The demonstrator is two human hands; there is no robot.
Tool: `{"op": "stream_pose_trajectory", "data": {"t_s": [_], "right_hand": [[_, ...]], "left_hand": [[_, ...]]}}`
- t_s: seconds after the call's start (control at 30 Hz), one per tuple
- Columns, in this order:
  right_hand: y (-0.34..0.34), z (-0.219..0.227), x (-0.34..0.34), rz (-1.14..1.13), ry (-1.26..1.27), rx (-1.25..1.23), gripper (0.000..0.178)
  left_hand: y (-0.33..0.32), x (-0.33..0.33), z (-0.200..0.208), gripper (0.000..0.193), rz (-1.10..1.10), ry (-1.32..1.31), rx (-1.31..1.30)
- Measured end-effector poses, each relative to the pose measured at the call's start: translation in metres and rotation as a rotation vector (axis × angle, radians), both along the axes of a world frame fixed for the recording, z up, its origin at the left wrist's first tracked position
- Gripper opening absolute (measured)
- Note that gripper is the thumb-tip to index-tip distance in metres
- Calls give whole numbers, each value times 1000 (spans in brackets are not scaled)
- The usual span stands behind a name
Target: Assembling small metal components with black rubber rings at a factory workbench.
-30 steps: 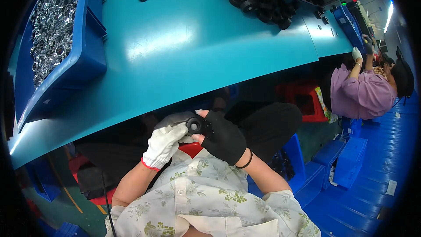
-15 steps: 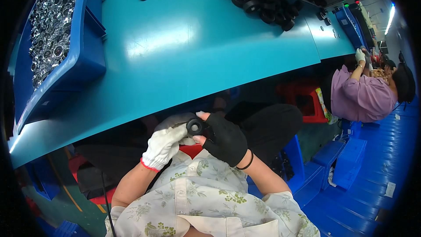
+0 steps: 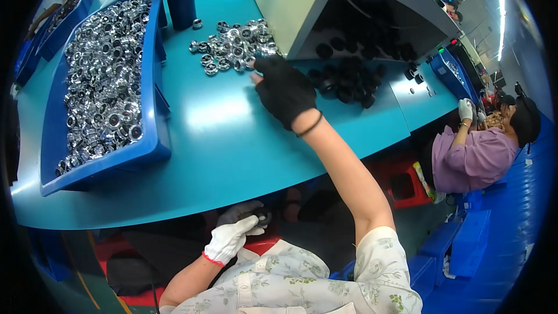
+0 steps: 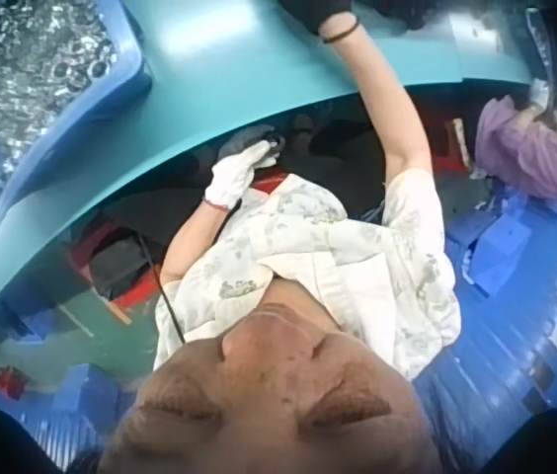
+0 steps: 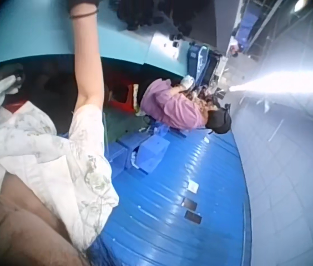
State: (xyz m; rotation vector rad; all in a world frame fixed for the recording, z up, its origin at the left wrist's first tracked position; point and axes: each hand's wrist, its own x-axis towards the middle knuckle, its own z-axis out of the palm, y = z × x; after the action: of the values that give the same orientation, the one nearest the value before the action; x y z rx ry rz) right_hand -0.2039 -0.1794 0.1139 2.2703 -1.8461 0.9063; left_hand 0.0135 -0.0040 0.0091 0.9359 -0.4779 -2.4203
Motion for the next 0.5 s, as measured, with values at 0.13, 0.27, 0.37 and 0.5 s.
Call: {"op": "stream_pose_trajectory", "data": {"t_s": [0.13,0.27,0.37,0.5], "right_hand": [[-35,2,20,-45,188,18,31],[-38,-2,20,-84,334,19,27],[-21,-3,20,-24,333,-8,24],[14,-9,18,-10,155,98,18]], "left_hand": [[3,0,-3,38,12,-30,67],[2,1,0,39,20,-21,62],[-3,2,2,40,18,7,20],[-1,4,-1,41,20,1,-21]]}}
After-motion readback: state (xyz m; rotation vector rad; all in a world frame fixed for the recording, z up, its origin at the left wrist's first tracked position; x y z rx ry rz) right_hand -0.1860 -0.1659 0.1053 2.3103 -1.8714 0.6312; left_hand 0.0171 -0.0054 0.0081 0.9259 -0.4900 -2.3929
